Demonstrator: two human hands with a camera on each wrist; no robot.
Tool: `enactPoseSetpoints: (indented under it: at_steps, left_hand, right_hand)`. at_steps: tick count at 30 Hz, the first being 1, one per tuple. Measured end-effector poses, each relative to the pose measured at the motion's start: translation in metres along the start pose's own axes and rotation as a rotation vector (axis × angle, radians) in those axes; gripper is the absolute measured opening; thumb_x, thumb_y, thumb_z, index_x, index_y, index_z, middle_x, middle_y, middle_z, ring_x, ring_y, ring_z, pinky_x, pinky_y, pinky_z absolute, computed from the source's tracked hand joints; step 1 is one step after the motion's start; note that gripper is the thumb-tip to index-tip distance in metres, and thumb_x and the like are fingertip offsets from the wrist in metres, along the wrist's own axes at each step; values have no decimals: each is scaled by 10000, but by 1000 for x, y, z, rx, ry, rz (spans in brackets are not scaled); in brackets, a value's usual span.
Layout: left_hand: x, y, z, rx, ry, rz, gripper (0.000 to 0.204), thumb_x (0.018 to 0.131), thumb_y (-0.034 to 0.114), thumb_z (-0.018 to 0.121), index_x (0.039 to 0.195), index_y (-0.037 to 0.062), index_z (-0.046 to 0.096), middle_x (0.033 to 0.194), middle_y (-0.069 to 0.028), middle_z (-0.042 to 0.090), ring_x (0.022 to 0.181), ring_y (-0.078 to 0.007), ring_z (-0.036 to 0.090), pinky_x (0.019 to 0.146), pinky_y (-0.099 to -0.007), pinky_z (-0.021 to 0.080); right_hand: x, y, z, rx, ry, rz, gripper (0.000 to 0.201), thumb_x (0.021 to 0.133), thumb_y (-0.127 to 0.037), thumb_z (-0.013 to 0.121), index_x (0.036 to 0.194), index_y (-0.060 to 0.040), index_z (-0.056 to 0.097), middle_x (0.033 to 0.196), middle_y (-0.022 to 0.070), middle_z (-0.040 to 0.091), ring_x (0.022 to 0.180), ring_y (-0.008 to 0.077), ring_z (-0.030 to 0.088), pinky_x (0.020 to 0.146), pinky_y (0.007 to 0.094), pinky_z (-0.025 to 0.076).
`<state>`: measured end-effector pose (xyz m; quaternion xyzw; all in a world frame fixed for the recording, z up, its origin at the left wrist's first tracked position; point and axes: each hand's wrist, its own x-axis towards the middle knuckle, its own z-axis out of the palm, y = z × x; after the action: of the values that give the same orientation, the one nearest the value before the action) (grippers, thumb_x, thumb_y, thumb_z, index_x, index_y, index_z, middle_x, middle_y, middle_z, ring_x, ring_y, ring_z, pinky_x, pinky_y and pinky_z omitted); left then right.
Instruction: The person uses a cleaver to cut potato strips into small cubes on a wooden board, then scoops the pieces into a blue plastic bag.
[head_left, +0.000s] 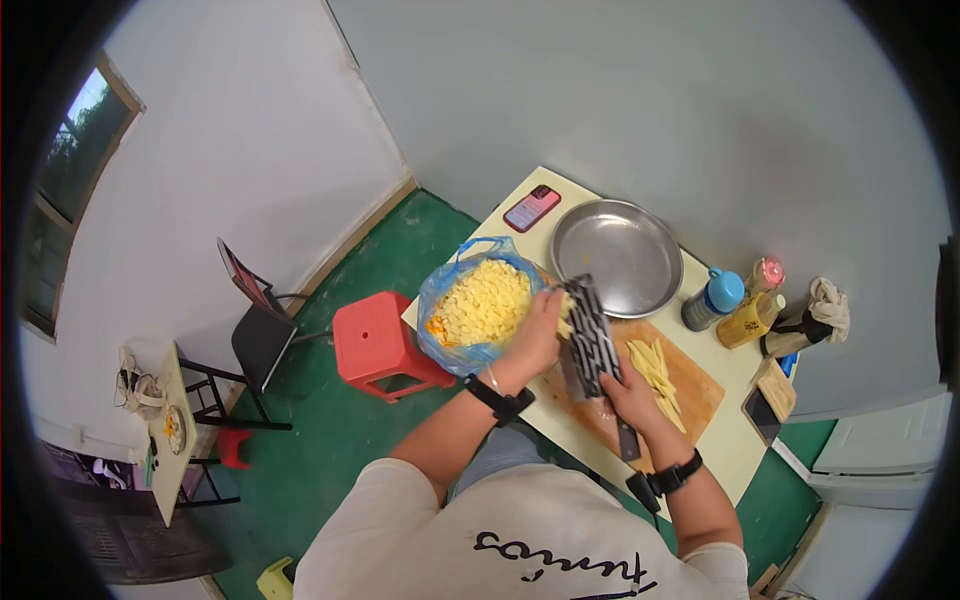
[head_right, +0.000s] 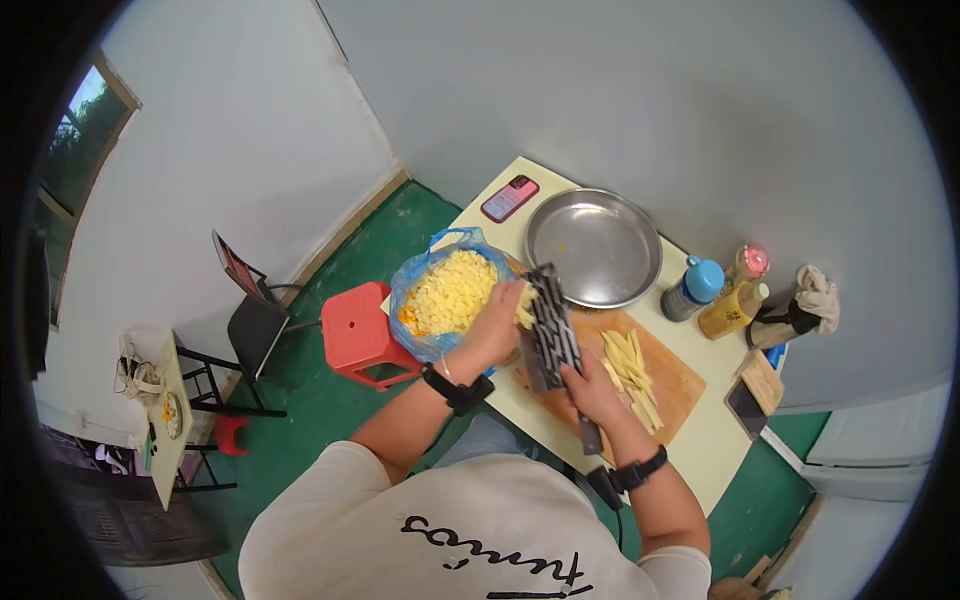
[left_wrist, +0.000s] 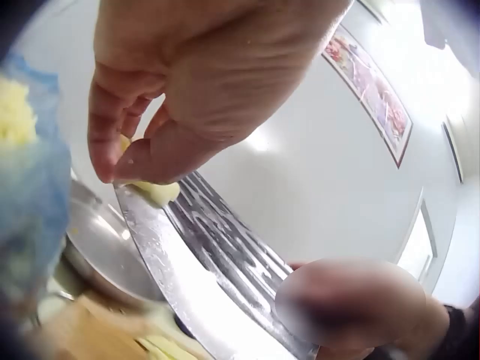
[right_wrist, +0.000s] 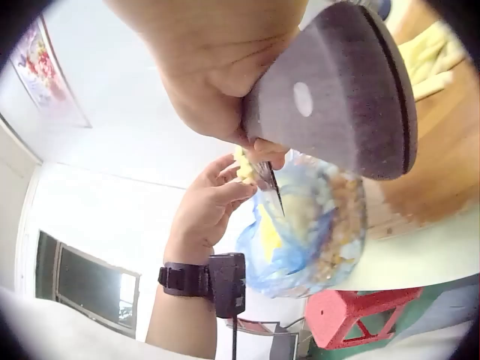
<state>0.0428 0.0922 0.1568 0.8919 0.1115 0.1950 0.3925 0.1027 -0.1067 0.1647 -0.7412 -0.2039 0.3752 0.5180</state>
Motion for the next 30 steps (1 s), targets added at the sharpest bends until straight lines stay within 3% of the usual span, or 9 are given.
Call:
enactPoseSetpoints:
  at_steps: [5, 14, 17, 19, 21, 22, 25, 26, 30]
  left_hand:
    - [-7, -38, -39, 725, -6, 129, 633, 745, -14, 471, 1348, -62, 285, 1285, -250, 409, 946, -353, 514, 810, -377, 459]
    - [-32, -128, -50, 919, -155, 10, 549, 806, 77, 448, 1329, -50, 334, 1393, -198, 333, 1190, -346, 418, 926, -422, 380]
    - [-27, -125, -61, 831, -300, -30, 538, 813, 68, 435, 1328, -51, 337, 1403, -209, 322, 1231, -365, 387, 943, -427, 378]
    - [-22, -124, -64, 855, -160, 54, 490, 783, 24, 454, 1263, -61, 407, 1315, -213, 427, 1139, -383, 464, 891, -427, 418]
    - [-7, -69, -81, 727, -197, 14, 420, 767, 4, 463, 1182, -65, 463, 1219, -218, 485, 1072, -386, 497, 860, -423, 433]
    - [1, -50, -81, 624, -193, -62, 356, 752, -17, 471, 1100, -69, 519, 1122, -223, 544, 1005, -389, 530, 829, -420, 449]
    - [3, -21, -29, 229, -86, 263, 223, 734, -36, 476, 937, -57, 566, 945, -232, 571, 906, -387, 549, 775, -434, 457]
    - [1, -4, -8, 150, -246, 277, 174, 737, -26, 473, 876, -41, 579, 880, -244, 574, 882, -381, 558, 762, -443, 458]
    - [-9, -9, 103, 240, -653, 304, 139, 753, 11, 467, 826, -13, 583, 820, -218, 591, 803, -381, 578, 722, -437, 475]
  right_hand:
    - [51, -50, 55, -180, -92, 24, 175, 867, -129, 518, 958, 14, 472, 621, 88, 544, 454, 154, 531, 428, 292, 427]
    - [67, -47, 57, -167, -90, 78, 172, 863, -144, 511, 923, 15, 483, 626, 92, 563, 459, 152, 549, 436, 290, 454]
    - [51, -45, 33, -197, -52, 35, 165, 864, -157, 512, 932, -7, 497, 630, 67, 567, 461, 135, 549, 445, 278, 454]
    - [28, -43, 11, -141, 6, 5, 146, 871, -147, 521, 943, -21, 507, 625, 47, 547, 477, 122, 547, 459, 268, 450]
    - [0, -38, -14, -150, 92, 29, 136, 881, -149, 517, 942, -27, 513, 663, 43, 549, 503, 104, 547, 463, 255, 443]
    - [-17, -37, -24, -149, 156, 65, 152, 871, -152, 543, 937, -18, 515, 709, 98, 576, 561, 187, 574, 519, 300, 457]
    - [-60, 6, -57, -418, 366, 39, 184, 843, -154, 583, 932, -7, 515, 750, 167, 584, 642, 300, 580, 596, 360, 460]
    - [-73, 21, -64, -405, 400, 104, 209, 813, -150, 610, 926, -2, 516, 794, 220, 585, 734, 382, 569, 654, 410, 449]
    - [-126, 73, -69, -428, 511, 171, 187, 811, -141, 603, 917, -11, 518, 789, 220, 597, 752, 389, 580, 643, 427, 449]
